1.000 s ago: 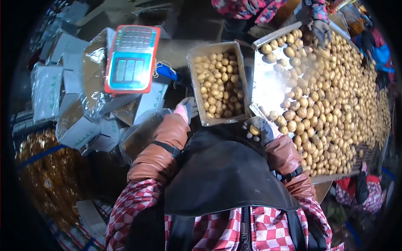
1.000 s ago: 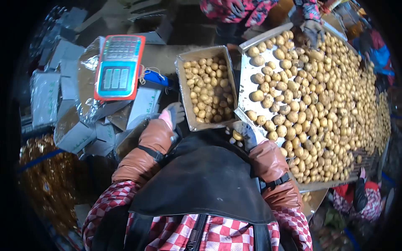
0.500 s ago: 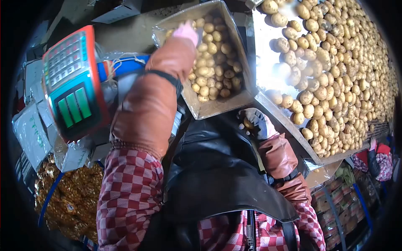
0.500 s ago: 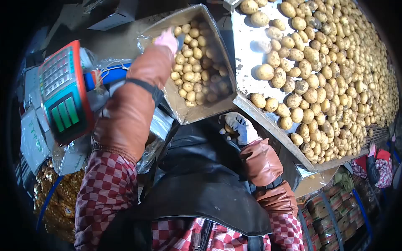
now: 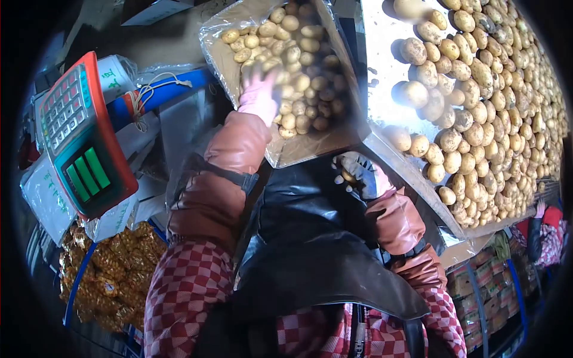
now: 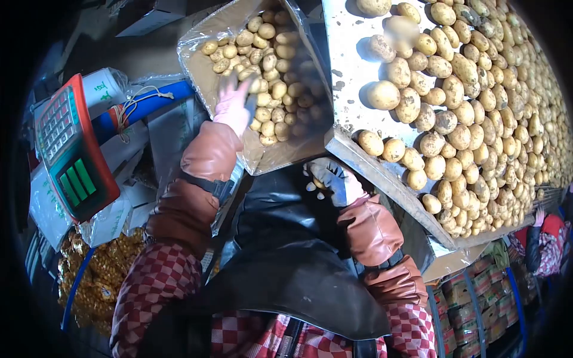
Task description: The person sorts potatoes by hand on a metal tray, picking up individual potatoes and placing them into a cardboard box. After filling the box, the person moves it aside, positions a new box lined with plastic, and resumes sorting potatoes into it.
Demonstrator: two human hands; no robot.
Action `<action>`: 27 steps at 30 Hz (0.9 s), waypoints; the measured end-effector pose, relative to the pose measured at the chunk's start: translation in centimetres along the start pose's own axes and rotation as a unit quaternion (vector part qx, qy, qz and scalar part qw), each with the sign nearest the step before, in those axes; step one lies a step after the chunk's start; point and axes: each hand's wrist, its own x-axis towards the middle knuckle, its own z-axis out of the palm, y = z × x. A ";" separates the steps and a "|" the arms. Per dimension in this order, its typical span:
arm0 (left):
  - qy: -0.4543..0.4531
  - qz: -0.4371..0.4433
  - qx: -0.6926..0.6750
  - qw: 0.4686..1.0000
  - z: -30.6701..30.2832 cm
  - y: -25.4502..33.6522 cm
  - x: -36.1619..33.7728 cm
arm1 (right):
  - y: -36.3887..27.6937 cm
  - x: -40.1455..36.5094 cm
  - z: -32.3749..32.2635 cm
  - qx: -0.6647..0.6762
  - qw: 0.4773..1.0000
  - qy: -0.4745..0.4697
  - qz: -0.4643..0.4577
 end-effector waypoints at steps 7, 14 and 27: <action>-0.087 -0.226 -0.096 0.966 1.0 4.2 -5.1 | -1.2 1.0 1.0 0.012 0.997 -0.037 -0.070; 0.029 -0.158 0.071 0.984 5.5 4.9 1.3 | -1.2 2.1 2.3 0.011 0.996 0.074 -0.048; -0.089 -0.286 -0.001 0.954 4.4 6.6 3.5 | 1.4 4.6 1.3 0.019 0.993 0.091 -0.067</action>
